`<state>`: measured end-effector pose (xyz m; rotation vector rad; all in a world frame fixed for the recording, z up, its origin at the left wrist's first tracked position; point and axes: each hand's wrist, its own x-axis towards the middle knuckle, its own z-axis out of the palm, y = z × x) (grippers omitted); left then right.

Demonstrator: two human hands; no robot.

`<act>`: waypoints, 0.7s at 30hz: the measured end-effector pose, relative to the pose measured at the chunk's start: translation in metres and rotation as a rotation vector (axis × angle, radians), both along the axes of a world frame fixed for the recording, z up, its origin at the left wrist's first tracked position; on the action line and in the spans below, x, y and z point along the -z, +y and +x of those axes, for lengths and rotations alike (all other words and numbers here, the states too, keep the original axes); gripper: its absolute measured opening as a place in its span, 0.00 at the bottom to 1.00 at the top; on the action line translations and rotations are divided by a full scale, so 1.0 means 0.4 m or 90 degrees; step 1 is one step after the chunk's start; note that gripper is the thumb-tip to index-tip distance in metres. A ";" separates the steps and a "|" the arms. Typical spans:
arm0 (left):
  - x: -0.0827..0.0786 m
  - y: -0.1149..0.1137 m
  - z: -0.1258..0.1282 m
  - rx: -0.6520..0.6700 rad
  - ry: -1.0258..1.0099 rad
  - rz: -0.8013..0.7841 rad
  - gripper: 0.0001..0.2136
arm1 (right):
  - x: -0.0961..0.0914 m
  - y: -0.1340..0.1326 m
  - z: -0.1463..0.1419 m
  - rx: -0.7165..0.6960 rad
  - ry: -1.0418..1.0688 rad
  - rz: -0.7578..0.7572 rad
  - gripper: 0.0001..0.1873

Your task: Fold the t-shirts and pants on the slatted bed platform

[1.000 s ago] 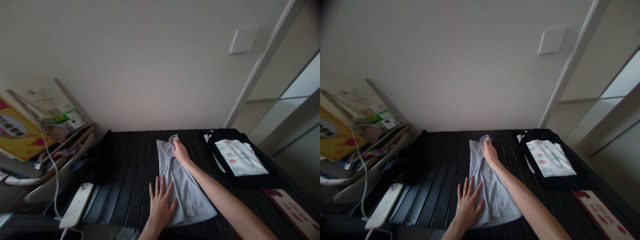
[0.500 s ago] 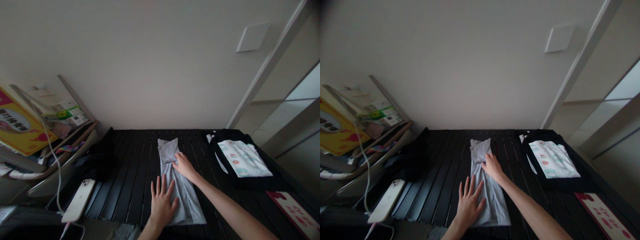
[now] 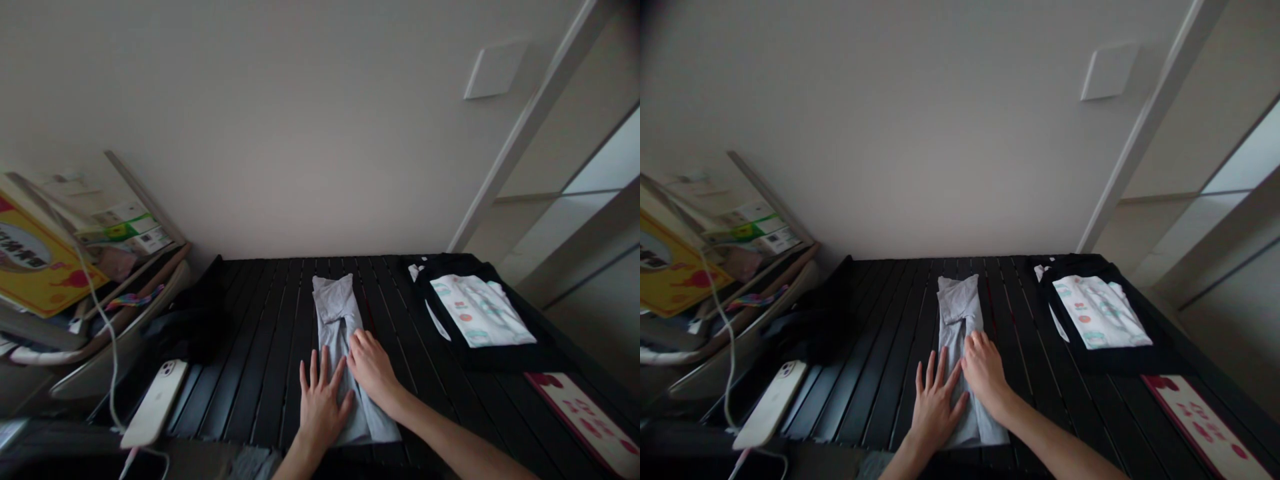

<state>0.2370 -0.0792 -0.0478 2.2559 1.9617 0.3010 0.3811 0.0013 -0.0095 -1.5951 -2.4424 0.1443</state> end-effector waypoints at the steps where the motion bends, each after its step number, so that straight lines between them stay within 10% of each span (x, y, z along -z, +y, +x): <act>1: 0.002 -0.001 -0.001 -0.003 -0.005 0.002 0.29 | 0.005 -0.009 -0.002 -0.014 -0.001 -0.012 0.16; 6: -0.019 0.033 -0.019 -0.046 -0.037 0.045 0.20 | 0.073 -0.058 0.017 -0.059 0.043 -0.031 0.22; 13: -0.069 0.242 -0.057 0.007 -0.009 0.055 0.16 | 0.156 -0.095 0.048 -0.061 0.164 -0.010 0.25; 21: -0.087 0.331 -0.073 0.032 0.027 0.121 0.19 | 0.138 -0.131 0.103 -0.114 0.255 -0.148 0.30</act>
